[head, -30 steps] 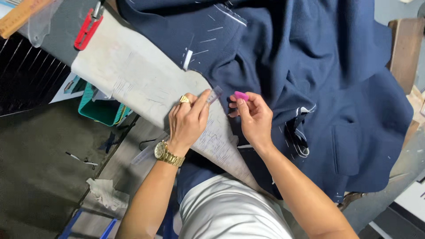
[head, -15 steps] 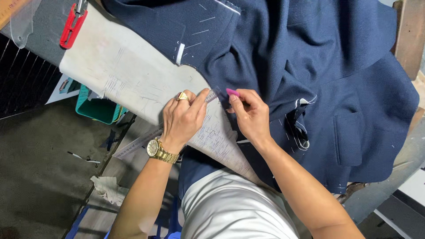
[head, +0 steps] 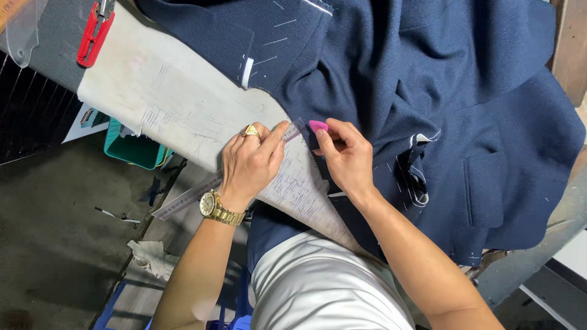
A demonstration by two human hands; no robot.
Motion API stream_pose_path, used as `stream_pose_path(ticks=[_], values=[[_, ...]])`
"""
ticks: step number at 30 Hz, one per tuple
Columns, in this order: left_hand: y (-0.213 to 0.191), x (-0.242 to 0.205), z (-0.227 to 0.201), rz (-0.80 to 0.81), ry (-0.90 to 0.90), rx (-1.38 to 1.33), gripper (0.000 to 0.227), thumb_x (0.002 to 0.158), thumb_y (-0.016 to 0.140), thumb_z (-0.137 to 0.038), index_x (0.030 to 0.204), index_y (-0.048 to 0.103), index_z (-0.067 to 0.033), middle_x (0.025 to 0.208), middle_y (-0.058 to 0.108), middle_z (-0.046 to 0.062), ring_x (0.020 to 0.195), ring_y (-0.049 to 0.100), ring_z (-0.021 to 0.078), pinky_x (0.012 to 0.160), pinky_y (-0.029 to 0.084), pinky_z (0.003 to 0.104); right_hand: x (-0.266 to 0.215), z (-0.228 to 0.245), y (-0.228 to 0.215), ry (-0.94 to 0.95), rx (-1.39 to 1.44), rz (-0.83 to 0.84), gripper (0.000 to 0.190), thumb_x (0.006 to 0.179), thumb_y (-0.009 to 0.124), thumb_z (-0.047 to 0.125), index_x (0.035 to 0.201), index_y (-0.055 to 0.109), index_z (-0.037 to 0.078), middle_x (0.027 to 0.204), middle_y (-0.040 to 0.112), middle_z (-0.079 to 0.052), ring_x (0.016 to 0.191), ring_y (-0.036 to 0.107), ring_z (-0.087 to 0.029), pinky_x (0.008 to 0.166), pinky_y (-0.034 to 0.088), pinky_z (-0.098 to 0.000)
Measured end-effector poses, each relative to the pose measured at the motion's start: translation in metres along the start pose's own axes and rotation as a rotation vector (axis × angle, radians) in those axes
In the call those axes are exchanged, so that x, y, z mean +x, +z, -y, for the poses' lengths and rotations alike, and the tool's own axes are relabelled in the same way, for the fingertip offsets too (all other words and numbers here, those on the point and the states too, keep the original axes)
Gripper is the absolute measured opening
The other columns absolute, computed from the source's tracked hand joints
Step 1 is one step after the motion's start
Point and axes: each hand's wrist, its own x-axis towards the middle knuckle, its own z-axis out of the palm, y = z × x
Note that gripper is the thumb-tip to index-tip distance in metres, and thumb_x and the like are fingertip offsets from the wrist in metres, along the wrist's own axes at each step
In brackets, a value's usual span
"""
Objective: The person uses a ruler and a piece of tailor's chalk to mark lines on the dark blue fabric of a suit jacket. They adjust the fabric on a work surface and use a small plastic template to guide their markings near the seams and pockets.
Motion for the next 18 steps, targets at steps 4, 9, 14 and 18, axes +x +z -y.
stream_pose_path(ticks=[4,9,14,18], values=[[0.0007,-0.0004,0.0005,0.001,-0.002,-0.009,0.029,0.096,0.063,-0.019,0.123,0.075,-0.0173,0.077,0.052,0.003,0.066,0.061,0.0235,0.063,0.053,0.035,0.0010,0.0016,-0.0004,0.006,0.001,-0.003,0.026,0.092,0.075,-0.003,0.115,0.069,-0.013,0.089,0.066,-0.025,0.076,0.072,-0.028,0.061,0.070,-0.0398],[0.0010,-0.0004,0.0021,0.002,-0.004,-0.023,0.028,0.095,0.063,-0.019,0.121,0.075,-0.0175,0.077,0.052,0.003,0.066,0.061,0.0240,0.062,0.054,0.036,0.0013,-0.0017,-0.0005,0.014,-0.015,0.004,0.026,0.092,0.075,-0.003,0.115,0.069,-0.013,0.088,0.066,-0.025,0.077,0.072,-0.028,0.060,0.070,-0.0392],[-0.0003,0.0003,0.0016,0.000,-0.009,-0.029,0.028,0.096,0.063,-0.018,0.121,0.075,-0.0168,0.077,0.053,0.003,0.067,0.062,0.0238,0.062,0.054,0.036,0.0015,-0.0012,-0.0015,0.011,-0.023,0.014,0.026,0.092,0.075,-0.003,0.116,0.070,-0.011,0.089,0.066,-0.024,0.077,0.071,-0.027,0.059,0.070,-0.0374],[0.0001,0.0002,0.0020,0.003,-0.009,-0.028,0.029,0.096,0.063,-0.019,0.122,0.075,-0.0172,0.076,0.052,0.003,0.066,0.062,0.0239,0.063,0.054,0.036,0.0020,-0.0015,-0.0012,0.004,-0.034,0.011,0.025,0.092,0.076,-0.002,0.115,0.071,-0.011,0.088,0.067,-0.024,0.077,0.071,-0.026,0.060,0.070,-0.0370]])
